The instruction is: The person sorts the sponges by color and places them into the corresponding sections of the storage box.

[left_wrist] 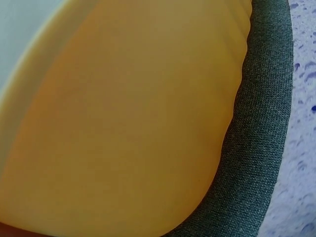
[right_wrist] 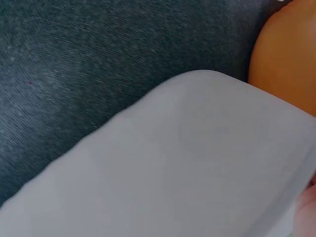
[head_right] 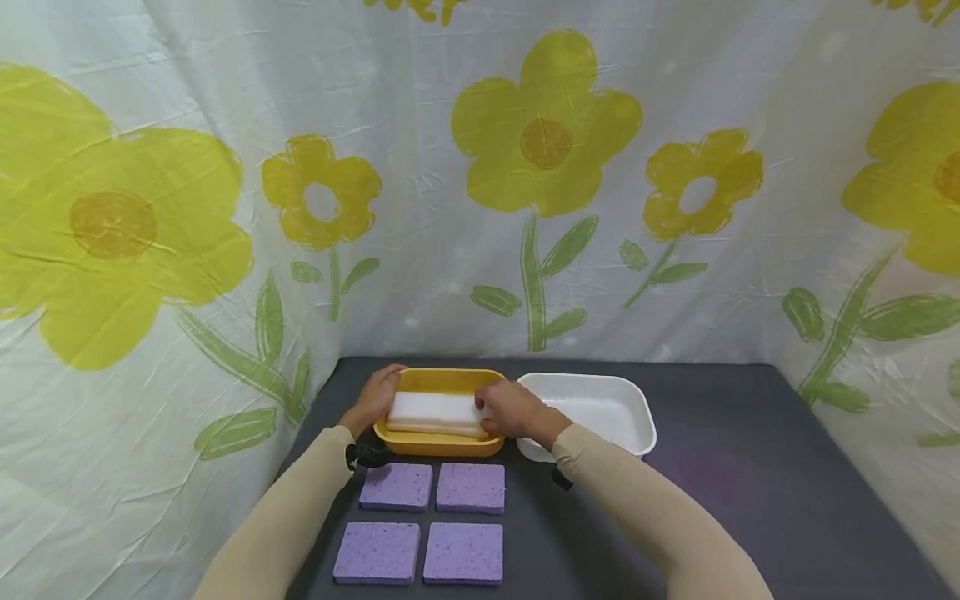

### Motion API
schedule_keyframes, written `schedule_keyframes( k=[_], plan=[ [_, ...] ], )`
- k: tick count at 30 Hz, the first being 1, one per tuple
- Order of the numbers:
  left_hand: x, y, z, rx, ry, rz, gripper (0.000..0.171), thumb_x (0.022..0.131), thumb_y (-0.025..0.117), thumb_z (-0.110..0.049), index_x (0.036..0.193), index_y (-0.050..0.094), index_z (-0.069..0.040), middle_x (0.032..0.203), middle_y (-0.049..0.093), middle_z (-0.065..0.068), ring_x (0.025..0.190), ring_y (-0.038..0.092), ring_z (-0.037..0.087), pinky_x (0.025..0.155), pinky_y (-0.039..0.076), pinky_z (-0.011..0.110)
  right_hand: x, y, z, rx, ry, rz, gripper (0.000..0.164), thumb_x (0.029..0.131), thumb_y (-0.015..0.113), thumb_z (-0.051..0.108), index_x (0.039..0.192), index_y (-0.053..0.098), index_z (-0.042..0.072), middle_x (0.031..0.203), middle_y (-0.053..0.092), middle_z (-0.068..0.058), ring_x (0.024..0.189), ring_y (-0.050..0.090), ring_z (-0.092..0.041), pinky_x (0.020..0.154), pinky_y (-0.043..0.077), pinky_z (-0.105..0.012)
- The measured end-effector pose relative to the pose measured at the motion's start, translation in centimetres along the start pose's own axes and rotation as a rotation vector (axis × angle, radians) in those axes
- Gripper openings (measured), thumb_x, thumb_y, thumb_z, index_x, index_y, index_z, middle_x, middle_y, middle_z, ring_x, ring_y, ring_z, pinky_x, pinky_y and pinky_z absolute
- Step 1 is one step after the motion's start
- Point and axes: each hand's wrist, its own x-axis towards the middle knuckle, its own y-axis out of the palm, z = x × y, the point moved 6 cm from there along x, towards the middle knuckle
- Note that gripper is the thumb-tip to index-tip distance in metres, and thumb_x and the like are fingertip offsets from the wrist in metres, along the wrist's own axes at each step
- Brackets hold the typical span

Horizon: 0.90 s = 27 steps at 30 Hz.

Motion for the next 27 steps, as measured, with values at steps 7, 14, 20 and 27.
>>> schedule_keyframes(
  k=[7, 14, 20, 27],
  plan=[
    [-0.2, 0.2, 0.0, 0.004, -0.004, 0.005, 0.046, 0.120, 0.032, -0.026, 0.152, 0.058, -0.006, 0.148, 0.061, 0.022, 0.131, 0.058, 0.040, 0.118, 0.046, 0.061, 0.0, -0.2, 0.2, -0.003, -0.005, 0.040, 0.023, 0.089, 0.086, 0.016, 0.105, 0.073, 0.007, 0.092, 0.071, -0.003, 0.076, 0.058, -0.017, 0.073, 0.054, -0.034],
    [0.1, -0.1, -0.2, 0.000, 0.028, -0.001, 0.046, 0.120, 0.032, -0.023, 0.152, 0.058, -0.004, 0.149, 0.060, 0.023, 0.133, 0.058, 0.041, 0.119, 0.044, 0.061, -0.2, -1.1, 0.3, -0.047, -0.050, 0.002, 0.023, 0.094, 0.082, 0.021, 0.110, 0.076, 0.005, 0.105, 0.076, -0.007, 0.090, 0.067, -0.023, 0.086, 0.060, -0.040],
    [0.3, -0.2, -0.3, -0.001, 0.028, 0.005, 0.047, 0.119, 0.032, -0.023, 0.153, 0.058, -0.004, 0.152, 0.059, 0.024, 0.136, 0.056, 0.042, 0.121, 0.042, 0.062, -1.3, -2.9, -1.0, -0.065, -0.034, -0.063, 0.026, 0.101, 0.075, 0.019, 0.119, 0.077, 0.001, 0.119, 0.076, -0.013, 0.115, 0.071, -0.035, 0.103, 0.059, -0.050],
    [0.2, -0.2, -0.2, -0.014, 0.023, -0.003, 0.047, 0.119, 0.034, -0.025, 0.152, 0.059, -0.004, 0.153, 0.059, 0.024, 0.137, 0.056, 0.042, 0.121, 0.042, 0.062, -3.5, -5.3, -4.2, -0.041, 0.032, -0.116, 0.019, 0.103, 0.072, 0.015, 0.117, 0.079, 0.004, 0.118, 0.077, -0.011, 0.111, 0.073, -0.032, 0.097, 0.061, -0.051]
  ],
)
